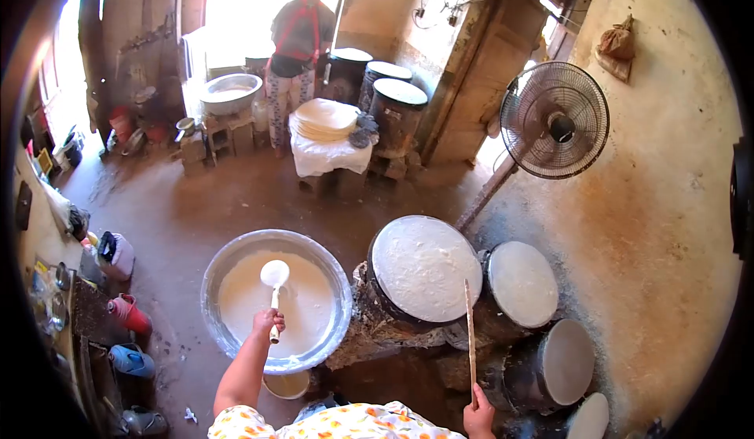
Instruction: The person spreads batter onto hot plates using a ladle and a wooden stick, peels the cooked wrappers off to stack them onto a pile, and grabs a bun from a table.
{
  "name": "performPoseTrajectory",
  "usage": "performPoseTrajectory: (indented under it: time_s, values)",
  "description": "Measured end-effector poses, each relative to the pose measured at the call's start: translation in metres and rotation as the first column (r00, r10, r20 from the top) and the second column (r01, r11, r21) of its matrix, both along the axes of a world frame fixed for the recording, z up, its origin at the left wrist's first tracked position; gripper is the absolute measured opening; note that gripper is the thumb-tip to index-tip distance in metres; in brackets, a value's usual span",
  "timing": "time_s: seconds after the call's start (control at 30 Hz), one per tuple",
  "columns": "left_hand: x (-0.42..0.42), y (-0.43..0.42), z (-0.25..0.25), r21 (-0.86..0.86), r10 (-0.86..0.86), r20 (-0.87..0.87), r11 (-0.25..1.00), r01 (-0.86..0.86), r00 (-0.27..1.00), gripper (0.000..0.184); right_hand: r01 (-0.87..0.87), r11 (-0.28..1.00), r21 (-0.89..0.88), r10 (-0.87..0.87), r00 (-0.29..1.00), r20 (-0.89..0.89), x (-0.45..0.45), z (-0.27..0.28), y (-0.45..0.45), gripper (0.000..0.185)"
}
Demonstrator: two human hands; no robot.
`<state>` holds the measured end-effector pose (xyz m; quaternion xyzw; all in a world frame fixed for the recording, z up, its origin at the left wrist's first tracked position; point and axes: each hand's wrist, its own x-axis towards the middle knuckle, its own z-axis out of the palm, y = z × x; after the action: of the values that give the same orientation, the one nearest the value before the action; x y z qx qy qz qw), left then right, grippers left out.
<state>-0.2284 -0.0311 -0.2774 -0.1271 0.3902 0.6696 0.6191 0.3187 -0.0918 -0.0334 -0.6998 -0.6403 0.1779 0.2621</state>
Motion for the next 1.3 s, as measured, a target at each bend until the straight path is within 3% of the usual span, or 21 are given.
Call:
performPoseTrajectory:
  time_s: [0.07,0.1,0.13,0.27,0.37,0.57,0.67,0.83,0.9,0.93,1.03,1.13,1.17,1.23,1.3]
  values:
    - [0.005,-0.015,0.049,0.010,-0.024,-0.121,1.000,0.026,0.992,0.006,0.020,0.995,-0.100,-0.018,1.000,0.020,0.005,-0.003,0.006,0.044]
    - [0.011,-0.025,0.083,0.009,-0.064,-0.220,0.998,0.068,0.973,0.007,-0.081,0.992,0.097,0.088,0.994,-0.063,0.027,-0.048,0.016,0.048]
    - [0.018,-0.037,0.115,-0.001,-0.049,-0.241,0.999,0.050,0.969,0.007,-0.097,0.987,0.125,0.109,0.989,-0.097,0.032,-0.057,0.019,0.049]
    - [0.041,-0.077,0.233,0.103,-0.030,-0.357,0.992,0.071,0.934,0.004,-0.099,0.994,0.047,0.106,0.973,-0.206,0.031,-0.063,0.035,0.051]
    - [0.055,-0.107,0.309,0.123,-0.019,-0.579,0.986,0.111,0.815,0.009,-0.155,0.988,-0.017,0.149,0.971,-0.189,0.031,-0.069,0.049,0.050]
    - [0.067,-0.144,0.418,0.112,0.025,-0.831,0.986,0.122,0.555,0.010,-0.226,0.970,0.090,0.243,0.927,-0.287,0.029,-0.082,0.066,0.046]
    - [0.070,-0.150,0.395,-0.006,-0.029,-0.842,0.999,0.045,0.538,0.010,-0.282,0.943,0.176,0.311,0.935,-0.168,0.023,-0.071,0.070,0.045]
    - [0.065,-0.153,0.273,-0.204,-0.103,-0.513,0.979,-0.004,0.852,0.001,-0.306,0.947,0.101,0.321,0.918,-0.232,0.023,-0.070,0.068,0.047]
    - [0.066,-0.158,0.248,-0.263,-0.097,-0.415,0.965,-0.017,0.905,0.003,-0.312,0.949,0.050,0.314,0.914,-0.255,0.030,-0.086,0.072,0.048]
    - [0.071,-0.163,0.252,-0.266,-0.101,-0.409,0.964,-0.013,0.907,0.003,-0.310,0.950,0.045,0.311,0.917,-0.251,0.028,-0.083,0.070,0.048]
    - [0.078,-0.184,0.284,0.020,-0.021,-0.401,0.999,0.031,0.916,0.010,-0.316,0.943,0.104,0.333,0.902,-0.275,0.020,-0.075,0.071,0.049]
    - [0.078,-0.184,0.302,0.084,0.012,-0.451,0.996,0.029,0.893,0.010,-0.264,0.958,-0.111,0.205,0.903,-0.377,0.013,-0.061,0.075,0.053]
    - [0.077,-0.176,0.297,-0.056,-0.053,-0.583,0.998,0.025,0.811,0.009,-0.307,0.942,-0.136,0.238,0.896,-0.374,0.008,-0.047,0.073,0.056]
    - [0.071,-0.159,0.284,-0.125,-0.115,-0.601,0.991,0.049,0.791,0.005,-0.330,0.929,-0.167,0.250,0.893,-0.373,0.005,-0.044,0.069,0.060]
    - [0.066,-0.141,0.274,-0.192,-0.181,-0.562,0.978,0.085,0.807,0.006,-0.395,0.919,-0.018,0.378,0.890,-0.254,0.007,-0.058,0.070,0.062]
